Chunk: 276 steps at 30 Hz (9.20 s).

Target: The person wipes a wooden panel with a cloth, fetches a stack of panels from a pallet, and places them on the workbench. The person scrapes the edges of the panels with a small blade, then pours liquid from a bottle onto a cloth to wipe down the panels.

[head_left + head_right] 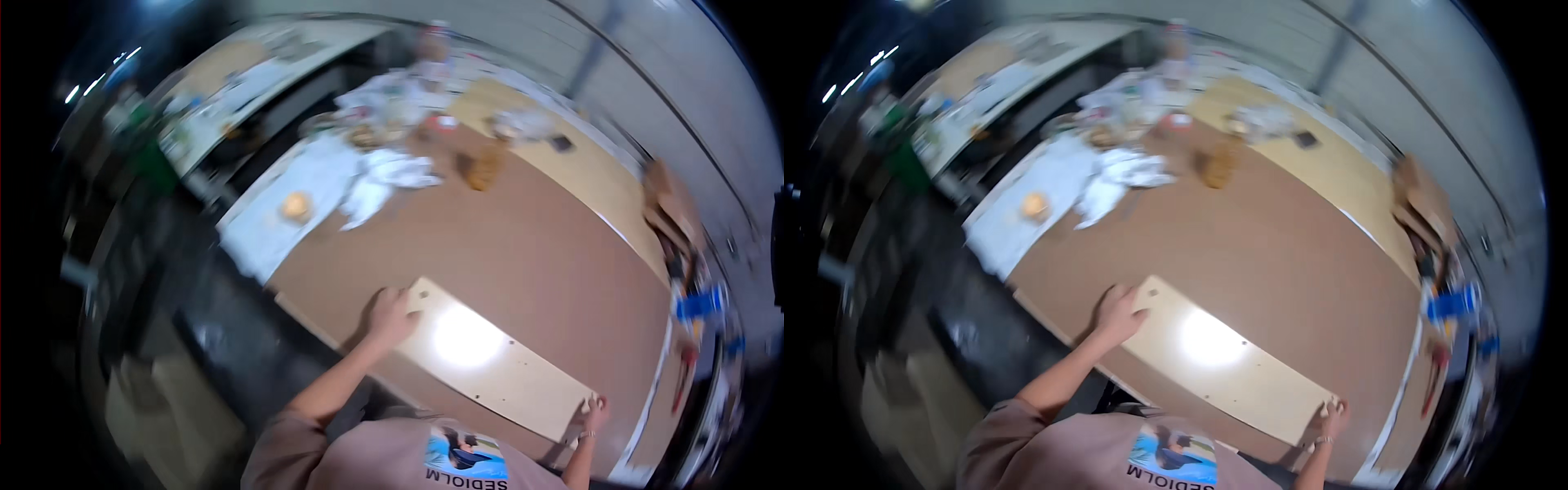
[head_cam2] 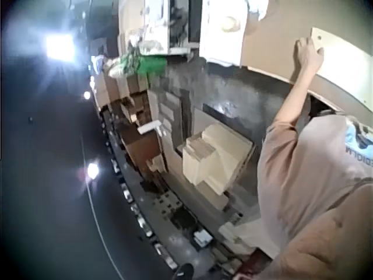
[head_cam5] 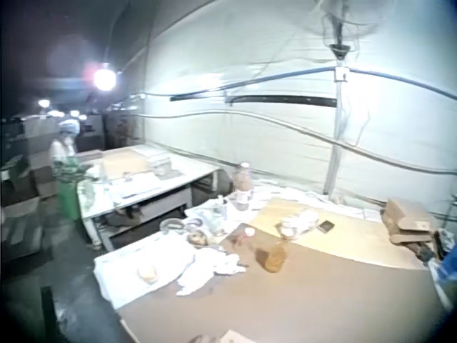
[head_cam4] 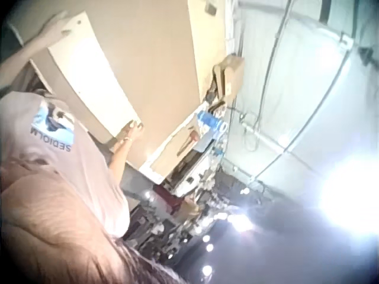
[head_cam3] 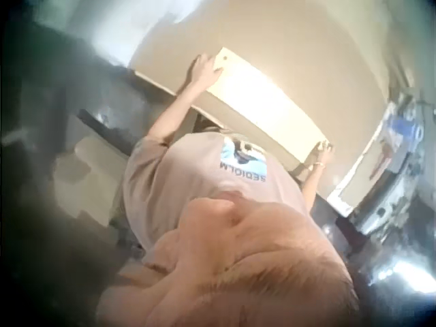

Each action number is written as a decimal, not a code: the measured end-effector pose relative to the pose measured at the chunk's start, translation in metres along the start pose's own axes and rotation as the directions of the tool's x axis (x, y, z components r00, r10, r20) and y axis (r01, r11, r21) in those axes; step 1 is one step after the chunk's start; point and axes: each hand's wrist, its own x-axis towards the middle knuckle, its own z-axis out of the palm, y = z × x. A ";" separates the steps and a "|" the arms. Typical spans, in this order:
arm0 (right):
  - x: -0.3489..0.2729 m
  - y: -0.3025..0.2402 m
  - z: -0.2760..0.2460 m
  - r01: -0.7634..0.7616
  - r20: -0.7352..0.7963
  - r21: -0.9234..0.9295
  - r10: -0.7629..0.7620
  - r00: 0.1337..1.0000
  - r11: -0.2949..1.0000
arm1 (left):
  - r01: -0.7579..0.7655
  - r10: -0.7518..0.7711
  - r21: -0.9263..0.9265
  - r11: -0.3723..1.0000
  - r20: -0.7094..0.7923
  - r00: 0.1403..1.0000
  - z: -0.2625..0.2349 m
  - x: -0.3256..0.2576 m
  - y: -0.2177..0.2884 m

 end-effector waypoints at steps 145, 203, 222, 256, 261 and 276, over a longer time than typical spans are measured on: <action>-1.649 -0.075 0.577 -0.069 0.953 0.125 -0.100 0.287 0.990 | 0.429 -0.997 -0.902 -0.052 0.069 0.022 -0.547 -1.237 -1.072; -1.798 0.085 0.468 -0.625 0.813 -0.514 0.099 -0.574 0.588 | 0.739 -0.613 -0.592 0.322 0.465 0.639 -0.613 -1.151 -1.155; -1.574 0.075 0.346 -0.374 0.394 -0.916 0.512 -0.763 0.148 | 0.957 -0.540 -0.159 -0.244 0.841 0.002 -0.510 -1.070 -0.940; -1.545 0.081 0.410 -0.695 0.652 -0.712 0.460 -0.603 0.098 | 0.955 -0.480 0.008 -0.295 0.863 -0.155 -0.453 -0.988 -0.961; -1.527 0.068 0.410 -0.737 0.624 -0.673 0.484 -0.613 -0.065 | 0.905 -0.457 -0.045 -0.423 0.873 -0.170 -0.451 -0.994 -0.950; -1.542 0.062 0.362 -0.850 0.780 -0.526 0.410 -0.473 0.018 | 0.871 -0.592 -0.479 -0.107 0.735 0.331 -0.464 -1.015 -0.893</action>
